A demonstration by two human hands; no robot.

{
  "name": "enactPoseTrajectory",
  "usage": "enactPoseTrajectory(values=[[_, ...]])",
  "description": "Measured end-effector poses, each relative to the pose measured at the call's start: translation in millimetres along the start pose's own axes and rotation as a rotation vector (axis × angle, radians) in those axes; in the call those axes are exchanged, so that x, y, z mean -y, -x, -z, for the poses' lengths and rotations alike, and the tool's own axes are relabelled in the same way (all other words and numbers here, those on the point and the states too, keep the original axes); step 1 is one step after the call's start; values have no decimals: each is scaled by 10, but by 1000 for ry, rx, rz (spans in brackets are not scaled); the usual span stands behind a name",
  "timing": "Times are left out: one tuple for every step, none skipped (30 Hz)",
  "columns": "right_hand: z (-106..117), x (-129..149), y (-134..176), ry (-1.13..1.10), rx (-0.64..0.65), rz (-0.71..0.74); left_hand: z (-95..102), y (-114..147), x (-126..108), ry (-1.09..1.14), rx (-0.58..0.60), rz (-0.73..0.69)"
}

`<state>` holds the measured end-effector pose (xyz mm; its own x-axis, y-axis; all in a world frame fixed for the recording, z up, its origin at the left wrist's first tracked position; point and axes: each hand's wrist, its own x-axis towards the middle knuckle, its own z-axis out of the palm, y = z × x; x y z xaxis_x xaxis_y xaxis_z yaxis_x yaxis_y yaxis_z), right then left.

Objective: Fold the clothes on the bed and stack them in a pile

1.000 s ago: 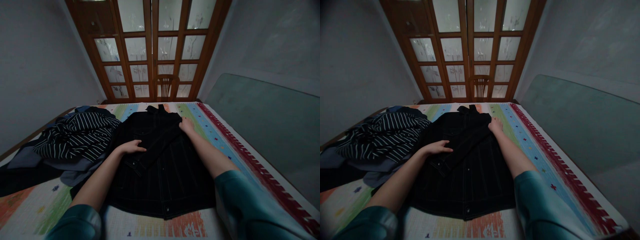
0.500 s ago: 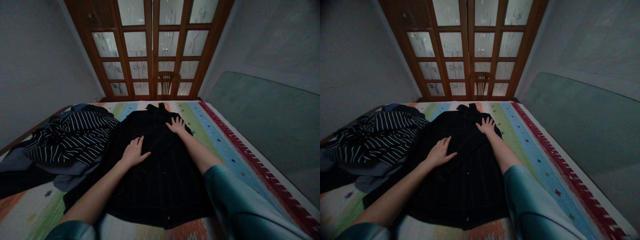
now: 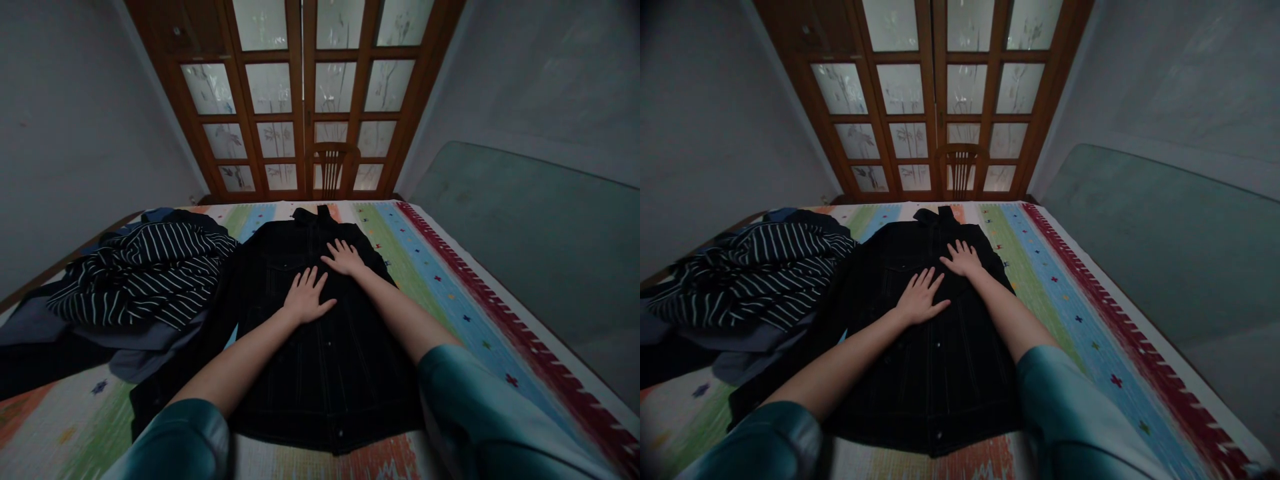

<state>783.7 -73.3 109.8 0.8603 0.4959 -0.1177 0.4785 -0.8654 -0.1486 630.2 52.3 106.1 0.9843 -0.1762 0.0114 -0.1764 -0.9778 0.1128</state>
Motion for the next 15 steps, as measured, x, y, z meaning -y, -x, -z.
enactPoseTrajectory(values=[[-2,-42,-36,0,-3,-3,-5,59,8,-1,4,-6],[2,-80,-77,0,-6,-16,-2,119,14,-2,9,-9],[10,-113,-120,-2,-10,-34,6,176,17,-1,14,-10],[22,-140,-162,-4,-15,-54,19,228,21,0,21,-8],[34,-163,-201,-7,-23,-78,33,272,24,2,36,-4],[48,-182,-235,-9,-33,-102,48,309,29,3,57,3],[60,-196,-263,-11,-42,-124,62,338,34,3,85,10],[71,-203,-283,-12,-49,-143,75,357,39,4,117,16],[79,-203,-295,-13,-53,-159,85,368,43,6,149,20],[82,-191,-295,-13,-54,-167,92,370,45,8,177,25],[78,-168,-284,-13,-53,-169,97,365,43,9,191,29],[68,-131,-260,-12,-49,-162,98,354,39,10,194,35],[50,-83,-224,-8,-43,-145,97,340,32,11,186,40],[26,-27,-176,-3,-37,-118,94,326,23,11,169,46],[-1,32,-119,4,-31,-81,90,314,15,11,146,50]])
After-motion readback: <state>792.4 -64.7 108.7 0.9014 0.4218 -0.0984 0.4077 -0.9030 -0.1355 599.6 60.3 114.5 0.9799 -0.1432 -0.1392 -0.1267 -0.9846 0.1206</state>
